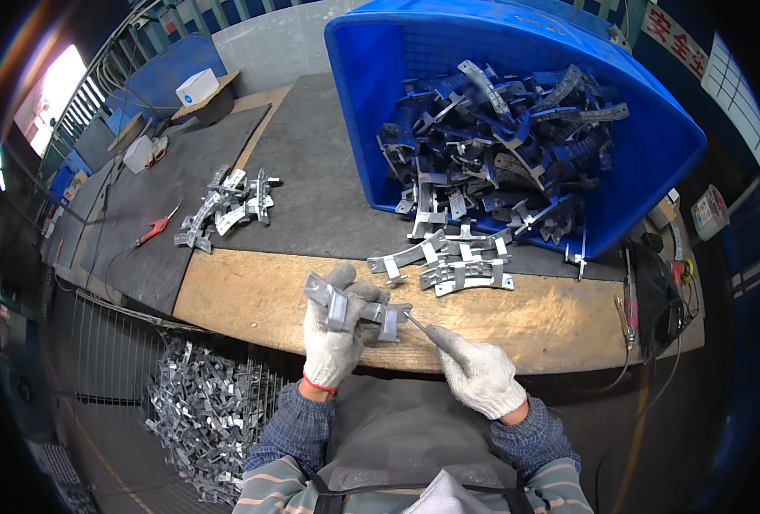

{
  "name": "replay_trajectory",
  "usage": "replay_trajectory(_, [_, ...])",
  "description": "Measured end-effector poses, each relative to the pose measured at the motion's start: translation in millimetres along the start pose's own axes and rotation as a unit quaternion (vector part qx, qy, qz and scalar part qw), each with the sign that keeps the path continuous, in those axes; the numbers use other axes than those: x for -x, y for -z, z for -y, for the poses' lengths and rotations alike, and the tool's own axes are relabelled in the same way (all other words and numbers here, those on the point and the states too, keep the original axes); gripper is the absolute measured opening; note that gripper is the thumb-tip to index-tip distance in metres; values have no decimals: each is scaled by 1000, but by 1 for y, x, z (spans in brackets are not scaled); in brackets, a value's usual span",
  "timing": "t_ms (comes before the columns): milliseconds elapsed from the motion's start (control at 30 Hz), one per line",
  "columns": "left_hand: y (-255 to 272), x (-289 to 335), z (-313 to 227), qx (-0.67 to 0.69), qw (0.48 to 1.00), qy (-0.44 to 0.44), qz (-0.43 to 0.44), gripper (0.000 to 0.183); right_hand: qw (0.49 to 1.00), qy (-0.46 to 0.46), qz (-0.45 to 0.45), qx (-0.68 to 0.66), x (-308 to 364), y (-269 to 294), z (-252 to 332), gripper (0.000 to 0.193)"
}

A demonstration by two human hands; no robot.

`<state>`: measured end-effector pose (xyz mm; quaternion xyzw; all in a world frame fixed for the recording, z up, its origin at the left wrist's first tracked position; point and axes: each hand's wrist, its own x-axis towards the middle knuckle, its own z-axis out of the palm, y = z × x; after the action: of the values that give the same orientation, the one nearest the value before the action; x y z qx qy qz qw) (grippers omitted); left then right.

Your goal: The person picks up metal parts from a blue container, scrapes them using a handheld metal tool, and places the finished parts on the table.

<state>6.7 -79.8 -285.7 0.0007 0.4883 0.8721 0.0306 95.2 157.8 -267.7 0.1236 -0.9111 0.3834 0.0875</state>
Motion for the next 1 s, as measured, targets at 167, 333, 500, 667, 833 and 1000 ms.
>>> replay_trajectory(167, [-16,21,-14,-137,966,-81,203,32,999,-19,41,-1,-2,5,-3,40])
replay_trajectory(333, [-20,24,-44,-372,864,-1,340,52,652,-386,161,-632,-8,-6,-22,41])
replay_trajectory(500, [-20,15,-28,-486,762,-243,352,56,633,-365,121,-671,-6,-31,-22,37])
replay_trajectory(667, [-4,3,-4,-479,755,-365,260,60,864,-299,128,-383,-13,-31,-10,34])
replay_trajectory(833, [26,-42,-17,-656,726,-181,99,59,994,38,96,45,3,-22,7,29])
replay_trajectory(1000, [127,-132,-86,-419,894,103,-119,25,999,-34,6,10,-1,-29,-12,28])
